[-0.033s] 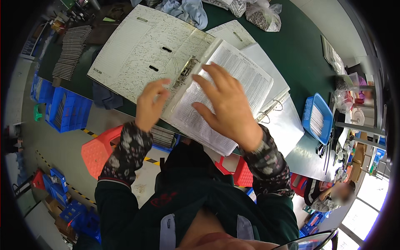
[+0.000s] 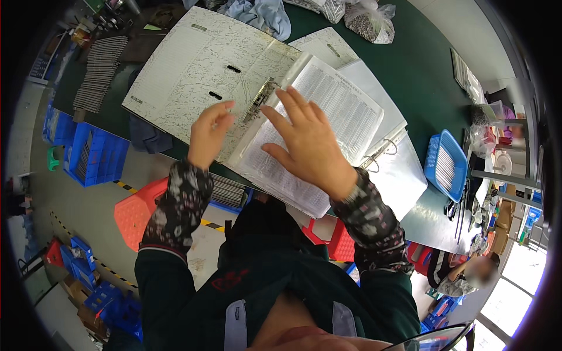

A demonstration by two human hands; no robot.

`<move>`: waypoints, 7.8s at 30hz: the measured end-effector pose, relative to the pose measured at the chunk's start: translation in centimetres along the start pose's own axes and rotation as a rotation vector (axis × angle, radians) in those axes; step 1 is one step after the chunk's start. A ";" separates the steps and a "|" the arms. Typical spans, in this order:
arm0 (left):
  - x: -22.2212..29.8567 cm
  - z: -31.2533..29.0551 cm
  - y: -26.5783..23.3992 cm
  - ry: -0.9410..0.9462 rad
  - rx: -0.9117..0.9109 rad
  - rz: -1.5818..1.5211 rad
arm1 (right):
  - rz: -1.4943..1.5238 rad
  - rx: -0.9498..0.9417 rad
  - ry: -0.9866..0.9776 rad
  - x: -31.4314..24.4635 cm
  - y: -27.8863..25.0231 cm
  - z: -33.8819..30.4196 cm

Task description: The person packages small metal components by hand, transferring them from a larger plastic bag into smaller individual plastic bags, then organizes documents in a binder.

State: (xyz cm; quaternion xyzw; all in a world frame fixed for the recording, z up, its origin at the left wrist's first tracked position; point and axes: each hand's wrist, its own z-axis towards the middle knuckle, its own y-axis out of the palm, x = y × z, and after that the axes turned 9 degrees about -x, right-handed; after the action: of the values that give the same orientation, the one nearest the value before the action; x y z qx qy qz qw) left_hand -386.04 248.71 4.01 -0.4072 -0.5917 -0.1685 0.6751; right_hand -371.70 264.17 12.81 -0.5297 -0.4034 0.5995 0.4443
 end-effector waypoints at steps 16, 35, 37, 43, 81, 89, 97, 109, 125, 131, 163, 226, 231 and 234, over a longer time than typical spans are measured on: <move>-1.7 8.8 3.1 -0.297 -0.338 -0.501 | -0.093 -0.109 0.202 6.1 8.4 -3.9; -0.2 7.5 6.5 0.209 -0.357 -0.011 | -0.020 -0.116 0.225 7.1 8.0 -4.2; -0.3 6.5 7.1 0.408 -0.205 0.394 | 0.007 -0.099 0.225 7.3 7.8 -4.3; 0.4 5.6 8.7 0.602 -0.120 0.775 | 0.129 -0.075 0.236 7.0 6.2 -6.0; 6.3 0.2 11.9 -0.224 -0.725 -0.736 | 0.811 0.285 0.236 0.1 4.8 -14.1; 5.5 0.5 13.0 -0.056 -0.641 -0.496 | 0.722 0.391 0.487 1.2 5.9 -14.7; 5.8 0.4 13.8 -0.037 -0.607 -0.423 | 0.618 0.279 0.504 2.0 6.5 -15.6; 1.0 -1.2 1.2 0.138 0.224 0.584 | 0.227 0.019 0.729 1.2 8.0 -18.8; -2.1 -7.8 6.1 -0.038 0.356 -0.074 | 0.483 0.184 -0.215 1.1 5.3 -10.2; -5.8 -8.9 3.8 -0.208 0.475 -0.013 | 0.180 0.159 0.715 0.8 9.4 -17.3; -15.0 3.2 -0.8 0.010 0.866 0.784 | 0.057 0.260 1.006 1.2 10.6 -13.9; -2.1 -2.8 11.7 -0.132 0.313 -0.474 | 0.486 0.339 0.394 3.7 11.2 -16.7; 2.1 -4.6 18.6 -0.305 -0.205 -0.739 | 0.586 0.326 0.283 7.2 9.5 -16.4; 3.2 -3.5 21.1 -0.362 -0.379 -0.792 | 0.701 0.305 0.235 9.5 8.7 -16.9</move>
State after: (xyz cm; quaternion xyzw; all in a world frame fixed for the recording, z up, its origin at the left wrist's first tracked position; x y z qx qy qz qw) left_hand -367.94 259.80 -0.26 -0.2891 -0.7683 -0.4444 0.3587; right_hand -356.23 271.13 -0.03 -0.6281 -0.0509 0.7030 0.3297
